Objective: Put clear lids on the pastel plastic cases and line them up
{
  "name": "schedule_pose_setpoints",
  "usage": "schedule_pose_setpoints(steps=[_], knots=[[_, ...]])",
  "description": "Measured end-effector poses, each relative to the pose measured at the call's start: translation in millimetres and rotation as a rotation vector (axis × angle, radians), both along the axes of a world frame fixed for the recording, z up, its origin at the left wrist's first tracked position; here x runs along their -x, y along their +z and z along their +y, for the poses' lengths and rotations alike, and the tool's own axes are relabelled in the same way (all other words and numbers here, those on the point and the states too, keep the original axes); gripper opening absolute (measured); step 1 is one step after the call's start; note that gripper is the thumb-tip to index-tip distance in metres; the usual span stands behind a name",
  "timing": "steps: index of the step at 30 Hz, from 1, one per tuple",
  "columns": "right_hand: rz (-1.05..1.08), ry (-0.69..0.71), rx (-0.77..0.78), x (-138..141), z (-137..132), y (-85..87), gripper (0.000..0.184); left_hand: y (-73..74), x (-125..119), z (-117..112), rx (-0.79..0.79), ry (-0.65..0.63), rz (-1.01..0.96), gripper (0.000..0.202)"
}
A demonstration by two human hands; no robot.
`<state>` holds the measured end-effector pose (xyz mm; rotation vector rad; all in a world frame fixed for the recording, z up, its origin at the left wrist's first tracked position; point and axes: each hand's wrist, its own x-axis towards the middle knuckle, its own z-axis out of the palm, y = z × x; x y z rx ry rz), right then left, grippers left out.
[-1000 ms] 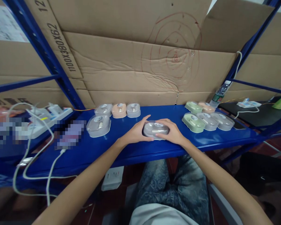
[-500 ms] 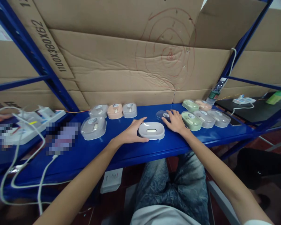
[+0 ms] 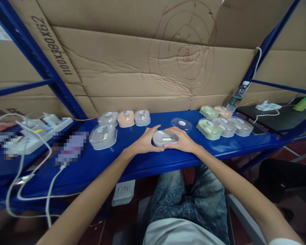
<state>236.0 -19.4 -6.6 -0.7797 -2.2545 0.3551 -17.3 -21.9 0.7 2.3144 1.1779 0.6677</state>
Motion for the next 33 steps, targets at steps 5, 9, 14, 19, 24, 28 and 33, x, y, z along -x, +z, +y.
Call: schedule_pose_setpoints(steps=[5, 9, 14, 19, 24, 28, 33], knots=[[0.245, -0.074, 0.151, -4.0, 10.3, -2.2, 0.056, 0.0, -0.5, 1.0, 0.041, 0.028, -0.022, 0.128], [0.480, -0.135, 0.292, -10.5, 19.1, -2.6, 0.052, 0.1, 1.6, 3.6, 0.024, -0.021, -0.050, 0.132], [0.562, -0.201, 0.319, -15.5, 19.6, 0.6, 0.055, 4.2, 3.7, 2.3, 0.054, -0.060, -0.048, 0.128], [0.517, -0.172, 0.330, -12.4, 17.8, 0.3, 0.054, 4.5, 4.5, 2.6, 0.052, -0.047, -0.041, 0.127], [0.391, -0.164, 0.222, -9.6, 12.0, -2.9, 0.049, 0.4, 5.2, 6.0, 0.022, -0.055, -0.037, 0.124], [0.112, -0.118, 0.009, -4.9, -1.5, -2.8, 0.052, 0.1, 4.3, 4.4, 0.050, -0.004, -0.028, 0.128], [-0.159, -0.108, -0.153, -0.9, -13.8, -0.5, 0.056, 3.6, 2.8, -0.2, 0.067, 0.009, -0.020, 0.125]])
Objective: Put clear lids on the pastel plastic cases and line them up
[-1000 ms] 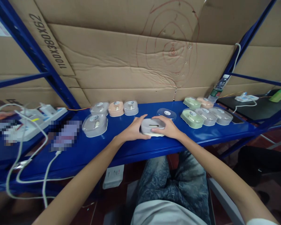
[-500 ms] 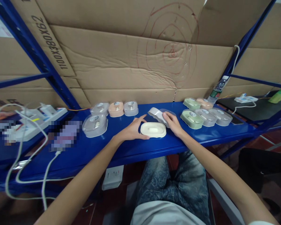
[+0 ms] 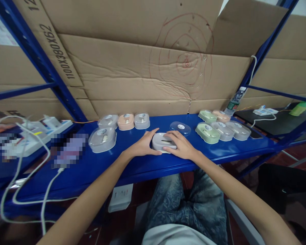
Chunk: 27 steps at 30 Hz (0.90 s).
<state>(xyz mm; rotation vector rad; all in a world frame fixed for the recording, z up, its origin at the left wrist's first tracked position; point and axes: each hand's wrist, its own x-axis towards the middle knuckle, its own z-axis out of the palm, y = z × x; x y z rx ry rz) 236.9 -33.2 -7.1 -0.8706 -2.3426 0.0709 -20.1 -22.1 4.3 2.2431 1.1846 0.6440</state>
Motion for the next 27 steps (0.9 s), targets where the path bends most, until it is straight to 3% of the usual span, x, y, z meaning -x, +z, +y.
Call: schedule_pose_setpoints(steps=[15, 19, 21, 24, 27], knots=[[-0.202, -0.024, -0.039, 0.1, -9.7, 5.4, 0.059, -2.1, 3.6, 5.2, -0.062, -0.071, 0.037, 0.117], [-0.153, 0.007, -0.018, -3.5, -9.0, 7.2, 0.060, 0.5, 3.6, 4.1, -0.084, -0.081, 0.036, 0.111], [-0.050, -0.002, -0.003, -10.4, 0.2, 9.9, 0.055, 1.7, 3.0, 3.2, -0.085, -0.075, 0.037, 0.108], [0.072, -0.138, -0.047, -25.8, 28.2, 12.9, 0.054, 2.0, 2.2, 3.0, -0.086, -0.071, 0.033, 0.106], [-0.002, -0.319, -0.036, -41.5, 62.0, 8.5, 0.065, 0.9, 1.8, 3.9, -0.088, -0.065, 0.025, 0.106]])
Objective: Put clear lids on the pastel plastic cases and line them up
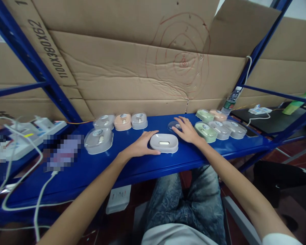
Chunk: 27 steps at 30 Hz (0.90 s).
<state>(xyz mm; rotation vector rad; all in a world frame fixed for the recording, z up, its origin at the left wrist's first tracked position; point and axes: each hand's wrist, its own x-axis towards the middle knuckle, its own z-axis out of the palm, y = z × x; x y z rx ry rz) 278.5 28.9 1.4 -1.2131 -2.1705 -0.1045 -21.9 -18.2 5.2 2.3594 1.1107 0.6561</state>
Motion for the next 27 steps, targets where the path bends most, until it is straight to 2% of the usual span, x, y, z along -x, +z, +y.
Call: schedule_pose_setpoints(steps=[3, 6, 9, 11, 14, 16, 20, 27], knots=[[-0.101, -0.051, 0.096, -10.5, 22.0, -11.4, 0.066, -0.6, -0.3, 0.4, 0.017, 0.020, 0.004, 0.109], [-0.064, -0.015, 0.101, -14.0, 25.3, -17.1, 0.060, 0.1, -0.8, -0.4, 0.042, 0.042, 0.007, 0.111], [0.117, 0.055, 0.042, -9.6, 11.7, -7.4, 0.058, 0.4, -1.3, -0.6, 0.060, 0.047, 0.001, 0.115], [0.204, 0.156, 0.010, -1.9, -4.9, 4.7, 0.057, -0.3, -1.4, 0.5, 0.061, 0.045, -0.020, 0.118], [0.162, 0.342, 0.025, 14.8, -33.8, 20.1, 0.056, -2.9, -0.7, 3.1, 0.055, 0.020, -0.072, 0.119], [0.064, 0.412, 0.053, 26.2, -49.0, 23.7, 0.057, -5.0, 0.2, 4.9, 0.054, 0.010, -0.094, 0.119], [-0.061, 0.422, 0.057, 40.0, -58.2, 16.7, 0.057, -8.3, 1.6, 7.1, 0.065, 0.038, -0.088, 0.123], [-0.010, 0.417, 0.019, 42.7, -51.7, 4.1, 0.054, -10.5, 1.9, 8.6, 0.065, 0.033, -0.076, 0.121]])
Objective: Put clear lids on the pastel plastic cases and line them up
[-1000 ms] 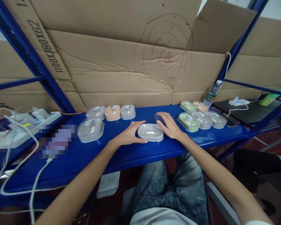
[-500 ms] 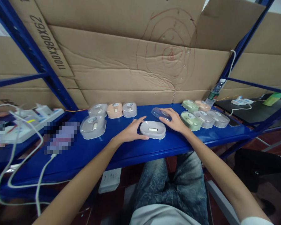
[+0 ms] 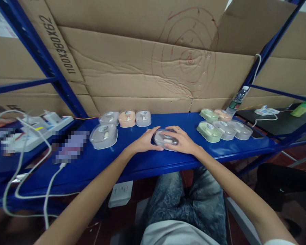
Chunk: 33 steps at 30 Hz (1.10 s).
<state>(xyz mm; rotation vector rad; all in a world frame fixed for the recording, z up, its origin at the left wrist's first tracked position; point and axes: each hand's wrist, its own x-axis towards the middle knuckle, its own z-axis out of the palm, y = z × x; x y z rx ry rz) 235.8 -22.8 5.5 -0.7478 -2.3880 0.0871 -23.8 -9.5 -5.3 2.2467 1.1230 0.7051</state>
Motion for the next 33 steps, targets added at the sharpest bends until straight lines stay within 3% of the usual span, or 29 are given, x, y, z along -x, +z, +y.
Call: schedule_pose_setpoints(steps=[15, 33], knots=[[0.036, -0.029, 0.017, -8.4, -5.6, -9.5, 0.056, 1.1, -1.0, -0.7, -0.013, -0.068, -0.007, 0.099], [-0.145, -0.038, 0.091, -7.6, -8.6, 7.6, 0.061, 3.8, -0.4, -4.6, 0.046, -0.038, 0.060, 0.119]])
